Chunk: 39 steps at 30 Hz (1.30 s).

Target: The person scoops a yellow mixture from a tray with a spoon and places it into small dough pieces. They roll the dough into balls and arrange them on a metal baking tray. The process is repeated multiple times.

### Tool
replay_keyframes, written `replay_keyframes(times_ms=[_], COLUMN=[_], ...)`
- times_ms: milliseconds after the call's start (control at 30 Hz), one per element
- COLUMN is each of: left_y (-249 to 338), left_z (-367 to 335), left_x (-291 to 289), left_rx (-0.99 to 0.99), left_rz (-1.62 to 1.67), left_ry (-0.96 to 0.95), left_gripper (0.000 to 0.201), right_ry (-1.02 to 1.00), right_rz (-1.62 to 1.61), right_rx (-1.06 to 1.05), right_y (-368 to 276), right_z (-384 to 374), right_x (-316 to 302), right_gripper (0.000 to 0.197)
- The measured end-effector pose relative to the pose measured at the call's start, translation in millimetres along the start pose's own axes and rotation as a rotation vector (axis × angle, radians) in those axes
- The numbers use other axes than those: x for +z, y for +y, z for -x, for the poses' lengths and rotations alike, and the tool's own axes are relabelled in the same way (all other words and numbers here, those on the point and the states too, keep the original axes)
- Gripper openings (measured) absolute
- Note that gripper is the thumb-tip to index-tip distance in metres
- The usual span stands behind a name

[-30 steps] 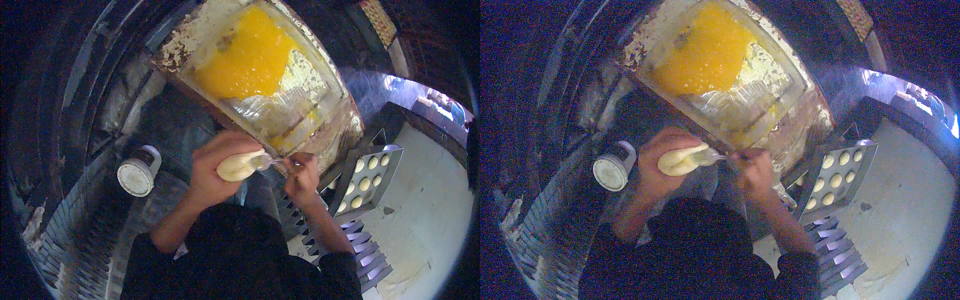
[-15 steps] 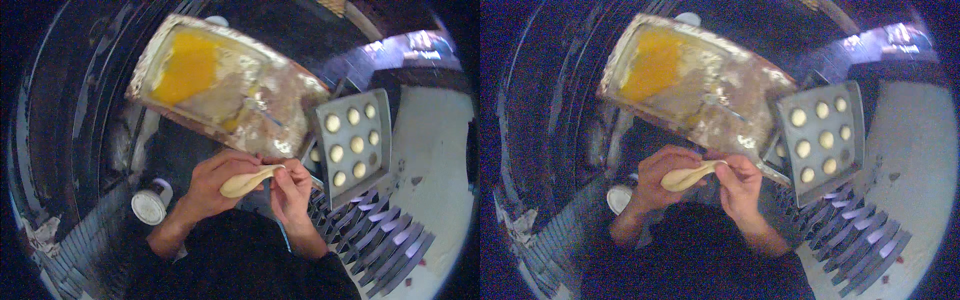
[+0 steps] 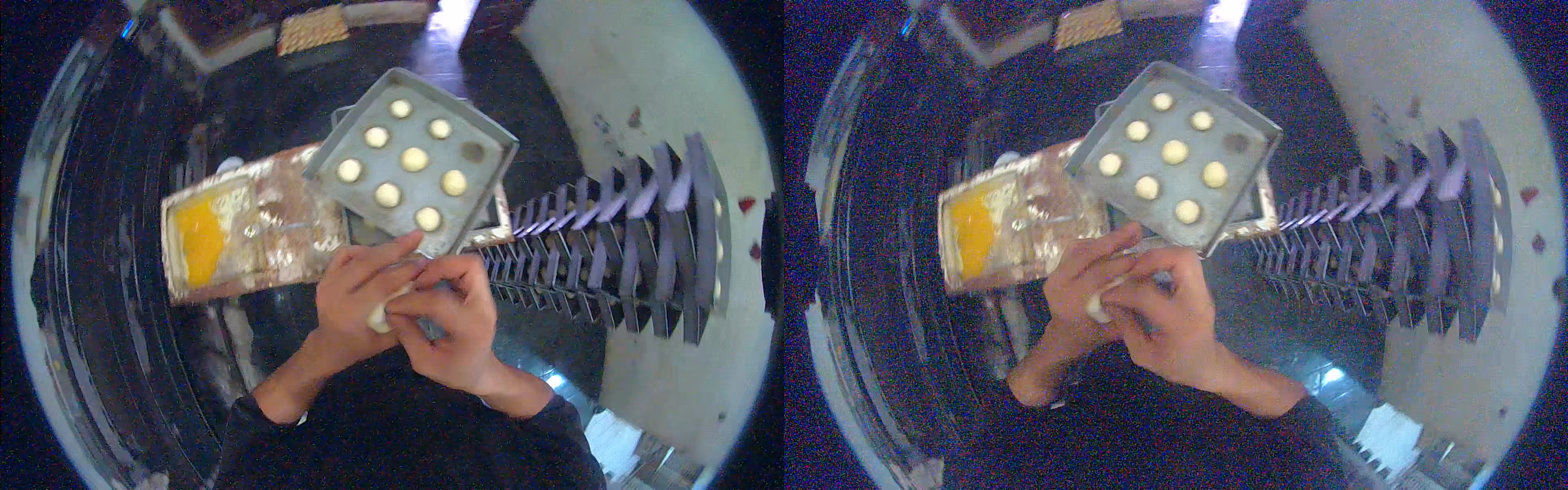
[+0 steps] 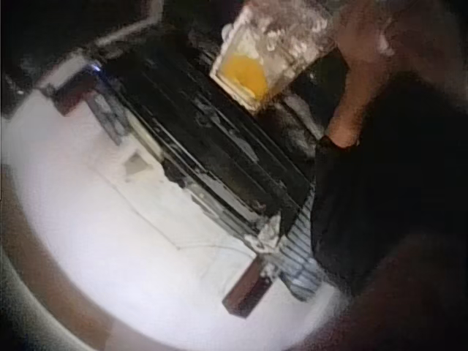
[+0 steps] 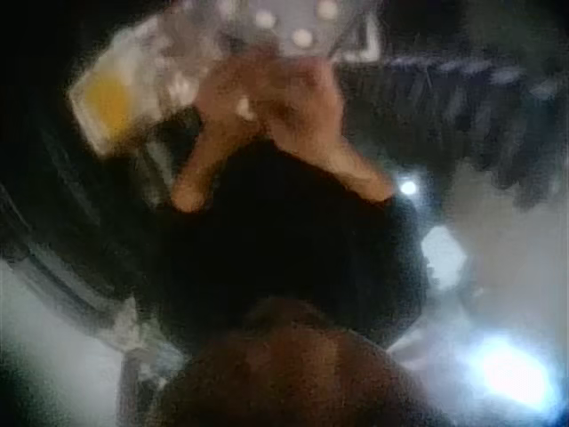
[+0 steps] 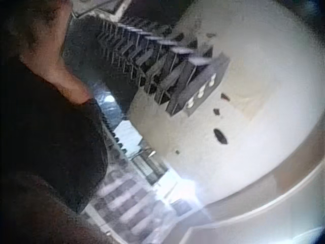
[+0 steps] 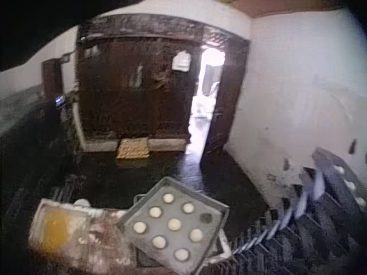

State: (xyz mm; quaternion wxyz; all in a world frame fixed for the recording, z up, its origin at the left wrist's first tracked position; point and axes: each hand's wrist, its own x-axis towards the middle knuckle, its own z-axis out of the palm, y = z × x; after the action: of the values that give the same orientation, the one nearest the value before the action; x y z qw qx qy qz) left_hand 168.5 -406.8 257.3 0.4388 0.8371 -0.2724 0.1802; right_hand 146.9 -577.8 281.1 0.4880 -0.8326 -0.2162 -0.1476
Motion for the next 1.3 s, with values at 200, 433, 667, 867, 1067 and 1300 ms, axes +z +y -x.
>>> replay_keyframes(times_ms=[200,433,667,867,1067,1300], left_y=[30.2,38.9,12.8,-4.9,47.7,51.5], left_z=[-25.1,-23.1,5.8,20.5,9.8,12.9], left_x=[-0.5,-51.3,-107.4,-121.7,-129.5,-82.0], left_rx=[0.153,0.207,0.379,0.343,0.349,0.331], left_rz=[0.198,0.178,0.104,0.300,0.374,0.319], left_ry=[-0.010,-0.140,-0.198,-0.496,-0.250,-0.257], left_gripper=[0.054,0.063,0.033,0.021,0.033,0.096], right_ry=[0.265,0.245,0.284,0.753,0.500,0.984], right_rz=[-0.328,-0.032,-0.093,-1.082,-0.703,-1.082], right_rx=[0.134,0.018,-0.048,0.245,0.252,0.154], right_y=[-29.8,-68.1,-107.0,-83.9,-103.9,-140.9], right_z=[8.7,12.3,10.6,64.3,70.1,39.0], right_x=[-21.5,0.2,47.7,166.0,144.6,122.0], right_gripper=[0.026,0.025,0.019,0.061,0.076,0.051])
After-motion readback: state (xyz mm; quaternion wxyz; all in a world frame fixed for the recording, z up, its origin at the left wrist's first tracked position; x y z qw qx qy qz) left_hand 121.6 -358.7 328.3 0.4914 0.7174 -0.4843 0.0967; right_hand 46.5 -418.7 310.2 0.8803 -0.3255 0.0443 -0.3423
